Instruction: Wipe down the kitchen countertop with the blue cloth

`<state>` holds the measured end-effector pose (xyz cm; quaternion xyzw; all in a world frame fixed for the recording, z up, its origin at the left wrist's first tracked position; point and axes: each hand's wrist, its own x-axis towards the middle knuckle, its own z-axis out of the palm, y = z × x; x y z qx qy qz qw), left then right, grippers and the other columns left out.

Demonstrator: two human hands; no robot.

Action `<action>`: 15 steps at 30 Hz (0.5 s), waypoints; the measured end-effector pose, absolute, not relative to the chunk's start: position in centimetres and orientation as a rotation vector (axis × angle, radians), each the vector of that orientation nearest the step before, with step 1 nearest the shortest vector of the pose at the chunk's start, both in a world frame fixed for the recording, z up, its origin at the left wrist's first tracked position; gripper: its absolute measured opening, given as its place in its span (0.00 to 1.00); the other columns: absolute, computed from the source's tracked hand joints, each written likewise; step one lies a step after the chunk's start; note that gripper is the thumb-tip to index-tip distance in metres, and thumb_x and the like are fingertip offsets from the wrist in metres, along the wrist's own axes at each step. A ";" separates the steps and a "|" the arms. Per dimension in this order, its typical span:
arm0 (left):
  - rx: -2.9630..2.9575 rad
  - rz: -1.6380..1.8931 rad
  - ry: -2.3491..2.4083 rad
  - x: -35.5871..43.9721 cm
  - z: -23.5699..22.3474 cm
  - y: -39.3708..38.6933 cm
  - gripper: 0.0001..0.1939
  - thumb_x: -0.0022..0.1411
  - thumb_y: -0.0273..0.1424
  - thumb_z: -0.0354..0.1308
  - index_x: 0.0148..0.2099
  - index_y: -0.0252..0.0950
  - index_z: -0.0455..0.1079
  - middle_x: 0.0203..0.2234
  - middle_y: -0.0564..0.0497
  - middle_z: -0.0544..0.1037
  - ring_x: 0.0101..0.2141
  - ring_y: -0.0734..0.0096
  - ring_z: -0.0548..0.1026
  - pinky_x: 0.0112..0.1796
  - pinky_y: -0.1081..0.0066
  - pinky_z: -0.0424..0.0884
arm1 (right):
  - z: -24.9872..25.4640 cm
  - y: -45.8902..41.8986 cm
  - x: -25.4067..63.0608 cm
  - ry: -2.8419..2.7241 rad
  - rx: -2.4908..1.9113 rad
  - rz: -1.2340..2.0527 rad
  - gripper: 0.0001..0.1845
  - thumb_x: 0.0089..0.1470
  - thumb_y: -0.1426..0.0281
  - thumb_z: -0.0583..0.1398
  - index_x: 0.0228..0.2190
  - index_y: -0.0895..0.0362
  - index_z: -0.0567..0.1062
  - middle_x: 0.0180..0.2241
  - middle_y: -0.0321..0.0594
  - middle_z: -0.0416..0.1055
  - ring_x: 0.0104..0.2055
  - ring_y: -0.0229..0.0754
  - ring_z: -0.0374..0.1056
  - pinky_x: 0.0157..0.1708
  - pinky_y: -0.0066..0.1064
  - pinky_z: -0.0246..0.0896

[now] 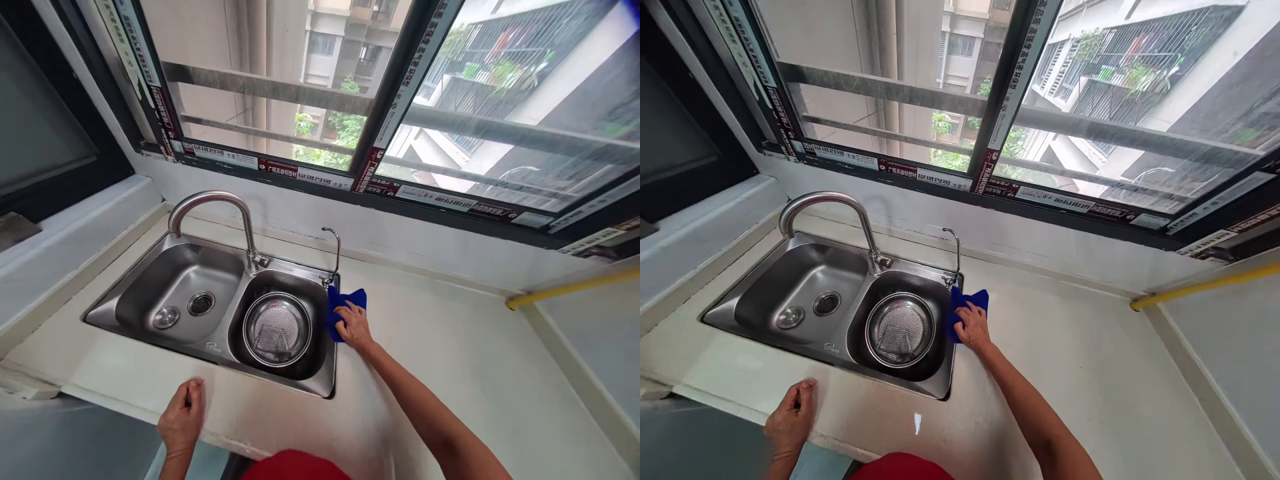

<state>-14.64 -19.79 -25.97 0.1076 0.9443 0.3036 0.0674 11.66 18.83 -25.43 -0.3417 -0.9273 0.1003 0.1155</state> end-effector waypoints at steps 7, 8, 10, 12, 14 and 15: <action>0.459 0.981 2.904 -14.8 -27.3 -20.2 0.19 0.62 0.43 0.49 0.40 0.39 0.77 0.26 0.48 0.79 0.26 0.69 0.70 0.29 0.70 0.58 | -25.4 11.2 14.3 -2.746 -0.862 0.380 0.16 0.47 0.72 0.52 0.36 0.53 0.76 0.40 0.39 0.77 0.58 0.51 0.63 0.58 0.46 0.48; 0.467 0.974 2.907 -14.7 -27.3 -20.1 0.19 0.62 0.43 0.49 0.39 0.38 0.77 0.25 0.48 0.79 0.26 0.69 0.69 0.29 0.70 0.58 | -25.4 10.1 14.7 -2.749 -0.845 0.390 0.16 0.46 0.72 0.52 0.35 0.53 0.75 0.39 0.39 0.77 0.58 0.51 0.63 0.57 0.46 0.49; 0.476 0.958 2.912 -14.7 -27.2 -20.1 0.19 0.63 0.42 0.48 0.40 0.38 0.77 0.25 0.48 0.79 0.26 0.69 0.69 0.29 0.71 0.58 | -25.6 7.8 15.6 -2.749 -0.806 0.417 0.16 0.45 0.72 0.52 0.35 0.54 0.75 0.38 0.39 0.77 0.56 0.51 0.65 0.56 0.47 0.50; 0.478 0.948 2.921 -14.7 -27.1 -20.0 0.19 0.63 0.42 0.48 0.40 0.38 0.77 0.25 0.48 0.79 0.26 0.69 0.69 0.29 0.71 0.58 | -25.8 5.7 16.7 -2.733 -0.771 0.462 0.17 0.43 0.72 0.52 0.36 0.54 0.75 0.38 0.39 0.77 0.56 0.52 0.65 0.57 0.48 0.51; 0.464 0.942 2.915 -14.6 -26.9 -20.0 0.18 0.63 0.41 0.49 0.40 0.39 0.77 0.26 0.49 0.79 0.26 0.69 0.69 0.29 0.71 0.57 | -26.1 4.0 18.1 -2.706 -0.755 0.516 0.21 0.43 0.72 0.52 0.40 0.53 0.75 0.41 0.40 0.77 0.56 0.53 0.66 0.57 0.50 0.52; 0.456 0.939 2.910 -14.6 -26.8 -20.0 0.18 0.63 0.41 0.49 0.40 0.39 0.77 0.26 0.49 0.79 0.26 0.69 0.69 0.28 0.71 0.57 | -26.2 3.4 18.8 -2.704 -0.745 0.545 0.23 0.44 0.72 0.52 0.42 0.52 0.75 0.44 0.39 0.77 0.57 0.53 0.65 0.57 0.51 0.52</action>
